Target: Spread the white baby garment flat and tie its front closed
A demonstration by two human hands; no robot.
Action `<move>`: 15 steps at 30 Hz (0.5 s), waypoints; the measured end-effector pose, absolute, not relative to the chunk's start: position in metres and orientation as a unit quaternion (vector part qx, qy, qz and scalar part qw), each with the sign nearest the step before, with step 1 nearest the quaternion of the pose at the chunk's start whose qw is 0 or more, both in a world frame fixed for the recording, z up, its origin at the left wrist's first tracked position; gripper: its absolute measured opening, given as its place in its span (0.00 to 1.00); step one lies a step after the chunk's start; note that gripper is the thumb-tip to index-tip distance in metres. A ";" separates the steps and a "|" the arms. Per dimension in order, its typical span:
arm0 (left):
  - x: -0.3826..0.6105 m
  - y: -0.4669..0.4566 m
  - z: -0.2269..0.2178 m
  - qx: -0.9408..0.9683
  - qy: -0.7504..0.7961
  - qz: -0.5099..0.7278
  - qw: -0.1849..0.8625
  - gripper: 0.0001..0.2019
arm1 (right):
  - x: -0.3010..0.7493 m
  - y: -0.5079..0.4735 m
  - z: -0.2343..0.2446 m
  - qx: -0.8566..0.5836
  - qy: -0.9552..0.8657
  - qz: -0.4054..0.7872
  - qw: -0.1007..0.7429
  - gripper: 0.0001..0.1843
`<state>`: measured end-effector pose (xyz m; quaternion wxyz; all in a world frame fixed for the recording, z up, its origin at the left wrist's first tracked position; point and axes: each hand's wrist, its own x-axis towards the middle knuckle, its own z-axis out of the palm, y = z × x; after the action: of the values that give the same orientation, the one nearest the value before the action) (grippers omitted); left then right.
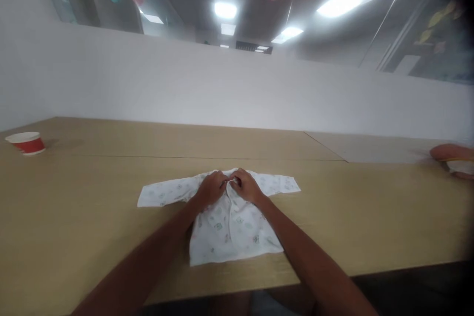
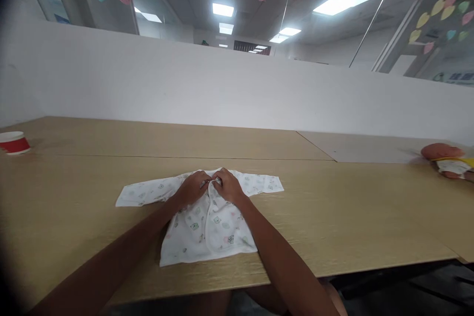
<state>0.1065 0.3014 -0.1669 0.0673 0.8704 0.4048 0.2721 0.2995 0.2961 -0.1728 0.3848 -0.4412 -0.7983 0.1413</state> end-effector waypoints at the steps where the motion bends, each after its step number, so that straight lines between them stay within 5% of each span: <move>1: 0.107 0.302 -0.167 0.867 0.406 0.278 0.075 0.13 | 0.300 0.296 -0.173 -0.443 -0.800 0.142 0.380 0.06; 15: 0.108 0.312 -0.173 0.855 0.362 0.339 0.153 0.15 | 0.300 0.293 -0.173 -0.429 -0.770 0.169 0.441 0.09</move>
<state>0.1084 0.3115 -0.1729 0.1532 0.8549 0.3617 0.3388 0.3002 0.2928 -0.1730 0.4412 -0.4288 -0.7701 0.1688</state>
